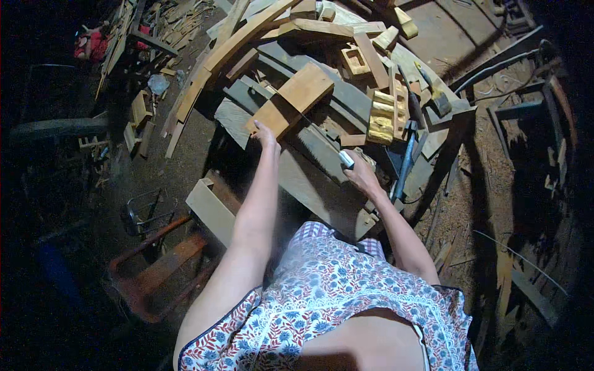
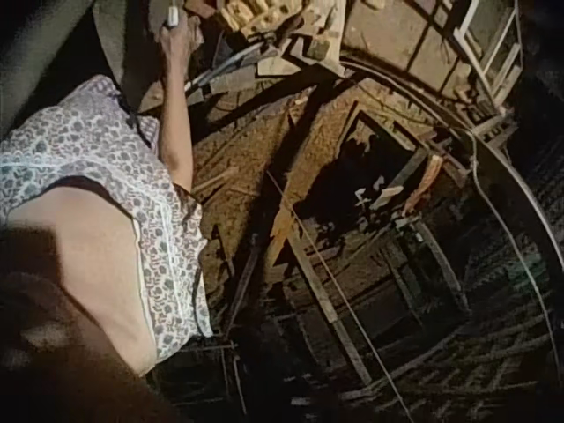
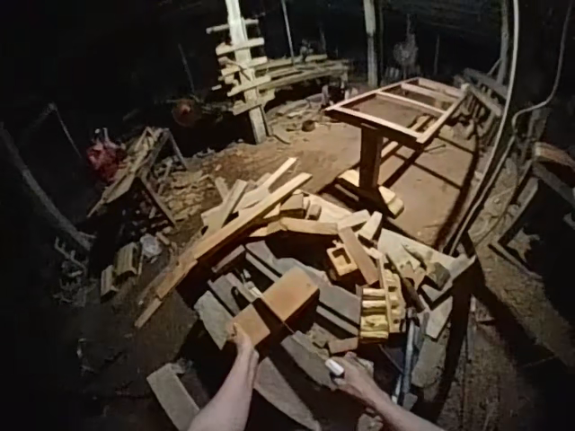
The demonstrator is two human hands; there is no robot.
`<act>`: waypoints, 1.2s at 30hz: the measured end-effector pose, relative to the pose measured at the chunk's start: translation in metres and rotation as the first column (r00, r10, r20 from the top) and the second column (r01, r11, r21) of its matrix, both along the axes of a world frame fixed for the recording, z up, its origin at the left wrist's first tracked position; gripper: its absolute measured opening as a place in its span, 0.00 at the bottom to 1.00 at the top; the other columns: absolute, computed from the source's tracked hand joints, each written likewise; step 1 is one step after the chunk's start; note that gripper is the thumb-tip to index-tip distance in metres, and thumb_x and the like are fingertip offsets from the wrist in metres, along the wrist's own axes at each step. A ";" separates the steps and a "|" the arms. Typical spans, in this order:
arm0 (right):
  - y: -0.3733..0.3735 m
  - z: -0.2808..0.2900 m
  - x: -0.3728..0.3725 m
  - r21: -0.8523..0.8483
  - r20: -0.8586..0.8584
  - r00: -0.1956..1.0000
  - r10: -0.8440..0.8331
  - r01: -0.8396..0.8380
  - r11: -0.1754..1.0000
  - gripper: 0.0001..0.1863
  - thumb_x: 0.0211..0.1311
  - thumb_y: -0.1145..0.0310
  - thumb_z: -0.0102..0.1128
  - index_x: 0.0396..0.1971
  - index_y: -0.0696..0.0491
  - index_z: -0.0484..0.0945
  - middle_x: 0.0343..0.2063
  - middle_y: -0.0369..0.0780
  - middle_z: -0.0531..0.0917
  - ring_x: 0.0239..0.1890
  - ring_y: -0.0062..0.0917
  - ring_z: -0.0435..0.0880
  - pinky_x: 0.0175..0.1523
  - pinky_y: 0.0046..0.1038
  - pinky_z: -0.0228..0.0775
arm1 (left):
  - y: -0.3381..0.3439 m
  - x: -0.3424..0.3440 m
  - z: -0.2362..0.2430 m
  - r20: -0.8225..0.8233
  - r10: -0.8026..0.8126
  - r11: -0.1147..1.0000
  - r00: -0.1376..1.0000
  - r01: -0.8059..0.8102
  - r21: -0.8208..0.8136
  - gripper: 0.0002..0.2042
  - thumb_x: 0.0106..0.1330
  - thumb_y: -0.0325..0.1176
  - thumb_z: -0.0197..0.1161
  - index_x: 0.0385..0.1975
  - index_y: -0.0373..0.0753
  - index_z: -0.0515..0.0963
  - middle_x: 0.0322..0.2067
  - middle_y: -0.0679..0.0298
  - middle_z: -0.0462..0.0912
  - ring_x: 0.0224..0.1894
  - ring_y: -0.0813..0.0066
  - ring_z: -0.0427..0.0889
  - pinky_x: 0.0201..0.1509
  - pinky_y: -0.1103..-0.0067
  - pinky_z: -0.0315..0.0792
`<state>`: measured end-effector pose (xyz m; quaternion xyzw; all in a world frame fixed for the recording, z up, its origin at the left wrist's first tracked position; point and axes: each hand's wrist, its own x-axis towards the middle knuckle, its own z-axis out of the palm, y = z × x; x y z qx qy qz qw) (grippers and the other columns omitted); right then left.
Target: The person saws a piece of wood using a hand saw.
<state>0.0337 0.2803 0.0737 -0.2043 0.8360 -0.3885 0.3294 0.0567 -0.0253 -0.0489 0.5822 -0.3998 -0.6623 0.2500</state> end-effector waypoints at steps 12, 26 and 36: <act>-0.001 0.013 -0.003 0.015 -0.086 0.996 -0.032 0.033 0.999 0.28 0.43 0.72 0.58 0.50 0.50 0.68 0.43 0.49 0.75 0.46 0.45 0.74 0.51 0.37 0.67 | 0.025 -0.013 0.085 0.447 -0.121 0.876 0.886 0.307 -0.371 0.32 0.66 0.50 0.50 0.59 0.27 0.56 0.56 0.43 0.64 0.58 0.54 0.66 0.61 0.72 0.60; 0.002 -0.003 -0.003 -0.181 -0.150 0.988 -0.026 -0.002 0.983 0.30 0.44 0.74 0.60 0.52 0.48 0.65 0.42 0.49 0.76 0.47 0.43 0.75 0.52 0.38 0.67 | 0.028 -0.065 0.056 0.825 0.133 0.211 0.549 0.798 -0.565 0.16 0.61 0.39 0.55 0.46 0.43 0.67 0.44 0.58 0.70 0.52 0.57 0.66 0.55 0.52 0.52; -0.014 0.111 -0.010 0.103 0.040 0.999 0.017 -0.021 0.994 0.32 0.50 0.72 0.58 0.57 0.43 0.60 0.36 0.56 0.78 0.40 0.52 0.77 0.44 0.46 0.69 | 0.017 -0.065 0.043 0.872 0.244 0.206 0.425 0.855 -0.475 0.16 0.63 0.33 0.43 0.50 0.44 0.69 0.45 0.58 0.73 0.51 0.59 0.70 0.60 0.57 0.54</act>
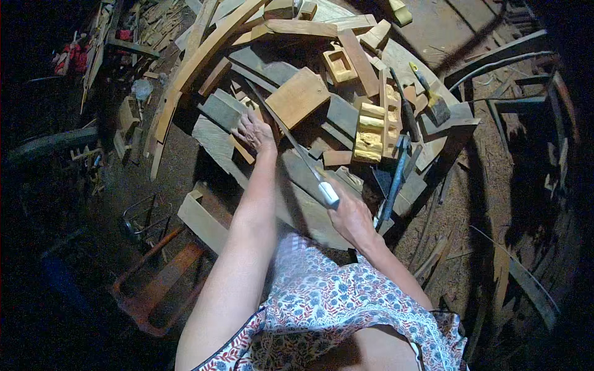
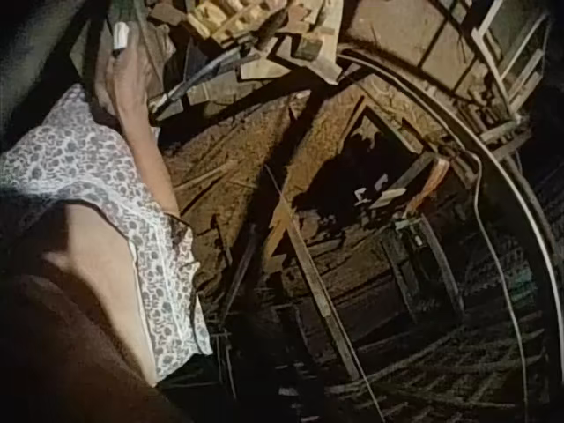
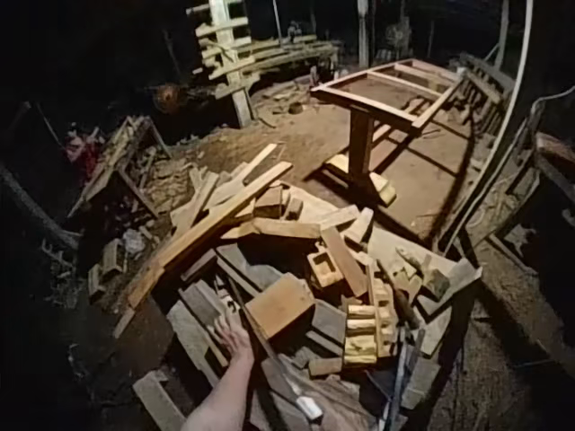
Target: The person saws a piece of wood using a hand saw.
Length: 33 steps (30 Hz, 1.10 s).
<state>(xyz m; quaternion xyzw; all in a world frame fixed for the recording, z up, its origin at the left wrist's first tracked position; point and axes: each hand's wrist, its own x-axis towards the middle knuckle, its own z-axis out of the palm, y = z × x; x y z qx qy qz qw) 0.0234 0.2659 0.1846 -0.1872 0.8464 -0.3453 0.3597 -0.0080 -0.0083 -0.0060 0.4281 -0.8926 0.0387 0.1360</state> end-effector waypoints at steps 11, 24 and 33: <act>-0.011 -0.028 -0.032 0.024 0.031 0.997 0.077 -0.078 0.997 0.32 0.48 0.74 0.59 0.57 0.45 0.62 0.33 0.55 0.79 0.38 0.52 0.78 0.43 0.47 0.70 | -0.001 -0.002 0.004 -0.038 -0.013 0.996 0.999 0.009 -0.093 0.12 0.60 0.33 0.45 0.41 0.43 0.72 0.39 0.58 0.74 0.48 0.59 0.70 0.60 0.55 0.51; 0.069 -0.010 0.021 0.015 0.043 0.999 0.023 -0.023 1.000 0.34 0.46 0.77 0.58 0.57 0.41 0.64 0.33 0.53 0.77 0.35 0.51 0.78 0.39 0.45 0.71 | -0.002 0.006 0.009 0.009 0.040 0.998 0.999 -0.040 -0.044 0.16 0.64 0.40 0.47 0.48 0.43 0.70 0.46 0.58 0.72 0.53 0.59 0.67 0.58 0.57 0.52; 0.056 -0.032 0.011 -0.036 0.040 0.997 -0.068 0.069 0.997 0.27 0.46 0.78 0.57 0.51 0.46 0.71 0.43 0.50 0.78 0.45 0.45 0.77 0.50 0.37 0.70 | 0.003 0.000 0.003 -0.025 0.042 0.999 0.999 -0.043 -0.033 0.16 0.64 0.44 0.46 0.44 0.41 0.72 0.43 0.56 0.74 0.50 0.57 0.68 0.57 0.57 0.52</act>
